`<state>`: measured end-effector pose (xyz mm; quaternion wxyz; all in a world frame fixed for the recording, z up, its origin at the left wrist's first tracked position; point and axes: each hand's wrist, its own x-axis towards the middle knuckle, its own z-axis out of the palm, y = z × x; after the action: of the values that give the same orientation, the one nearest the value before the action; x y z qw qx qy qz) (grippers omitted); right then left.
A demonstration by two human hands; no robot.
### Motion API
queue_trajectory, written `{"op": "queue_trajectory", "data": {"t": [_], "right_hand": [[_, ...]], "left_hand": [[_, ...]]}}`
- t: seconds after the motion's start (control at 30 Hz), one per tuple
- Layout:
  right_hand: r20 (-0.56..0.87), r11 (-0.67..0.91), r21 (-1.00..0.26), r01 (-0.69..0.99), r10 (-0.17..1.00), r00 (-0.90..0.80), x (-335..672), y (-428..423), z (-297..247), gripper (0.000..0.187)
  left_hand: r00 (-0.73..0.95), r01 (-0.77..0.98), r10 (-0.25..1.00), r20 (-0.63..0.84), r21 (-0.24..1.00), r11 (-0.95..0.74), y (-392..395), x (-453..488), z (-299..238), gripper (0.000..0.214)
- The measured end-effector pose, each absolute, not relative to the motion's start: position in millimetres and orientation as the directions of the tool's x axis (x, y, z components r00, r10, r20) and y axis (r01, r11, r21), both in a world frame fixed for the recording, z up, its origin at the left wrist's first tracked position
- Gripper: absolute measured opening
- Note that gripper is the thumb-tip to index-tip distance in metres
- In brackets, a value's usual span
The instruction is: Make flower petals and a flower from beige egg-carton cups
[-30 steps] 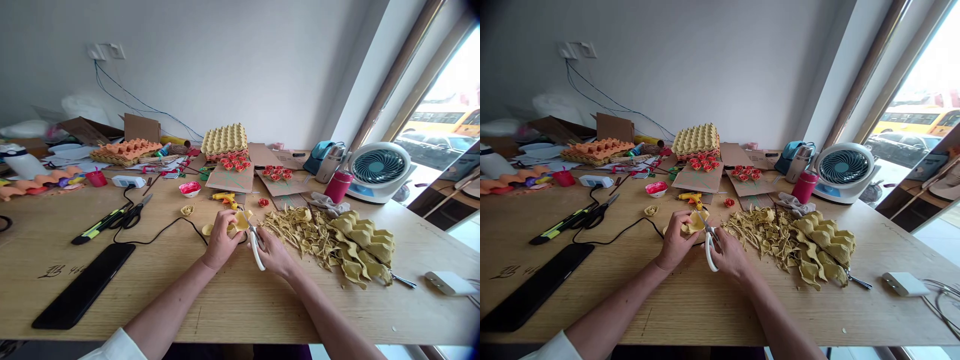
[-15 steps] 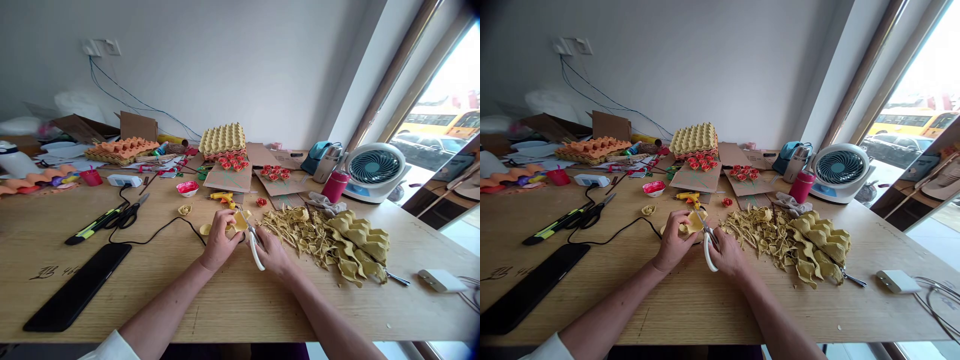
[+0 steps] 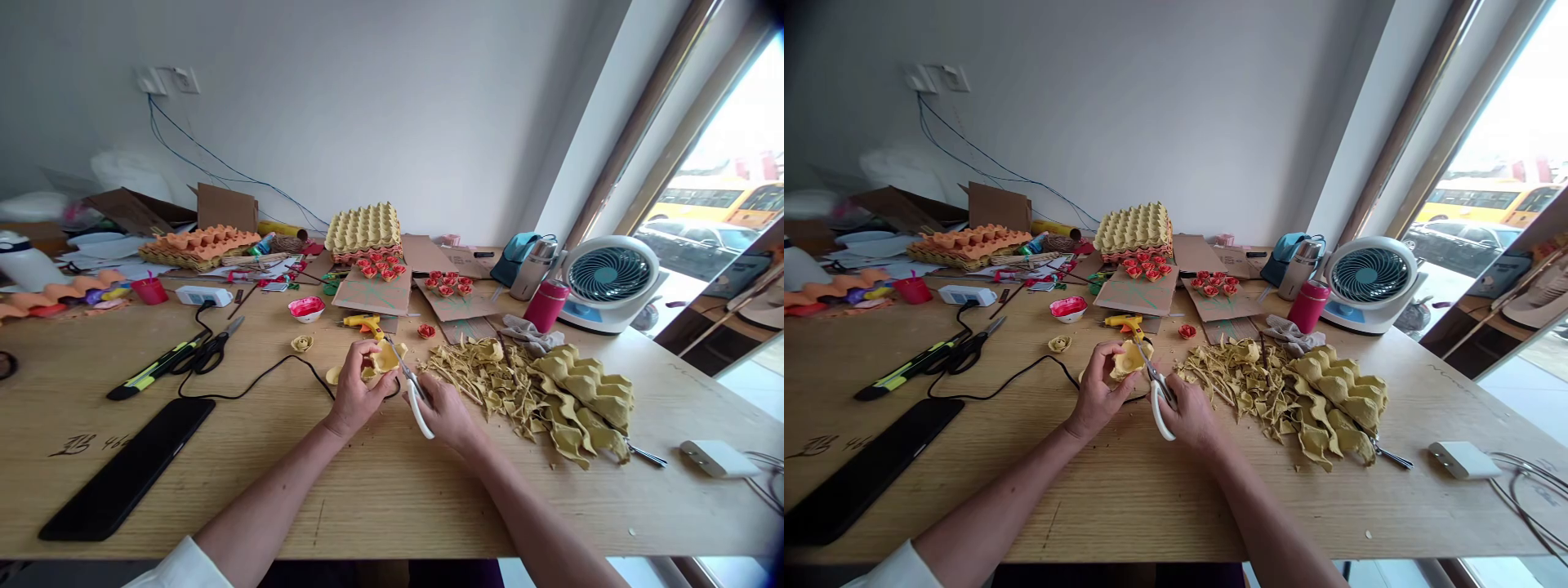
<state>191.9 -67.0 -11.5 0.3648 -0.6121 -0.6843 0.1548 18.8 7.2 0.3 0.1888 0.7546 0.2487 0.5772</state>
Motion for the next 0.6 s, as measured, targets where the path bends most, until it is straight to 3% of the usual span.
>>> {"op": "queue_trajectory", "data": {"t": [0.37,0.6], "right_hand": [[0.269,0.174,-0.646,0.744,0.963,0.008,194.6,-67.8,-9.6,0.026],[0.267,0.160,-0.693,0.703,0.963,0.044,193.5,-66.9,-12.5,0.032]], "left_hand": [[0.357,0.160,0.519,0.776,0.497,-0.853,7.3,18.4,2.4,0.036],[0.335,0.044,0.661,0.672,0.689,-0.723,12.7,18.0,-3.8,0.044]]}}
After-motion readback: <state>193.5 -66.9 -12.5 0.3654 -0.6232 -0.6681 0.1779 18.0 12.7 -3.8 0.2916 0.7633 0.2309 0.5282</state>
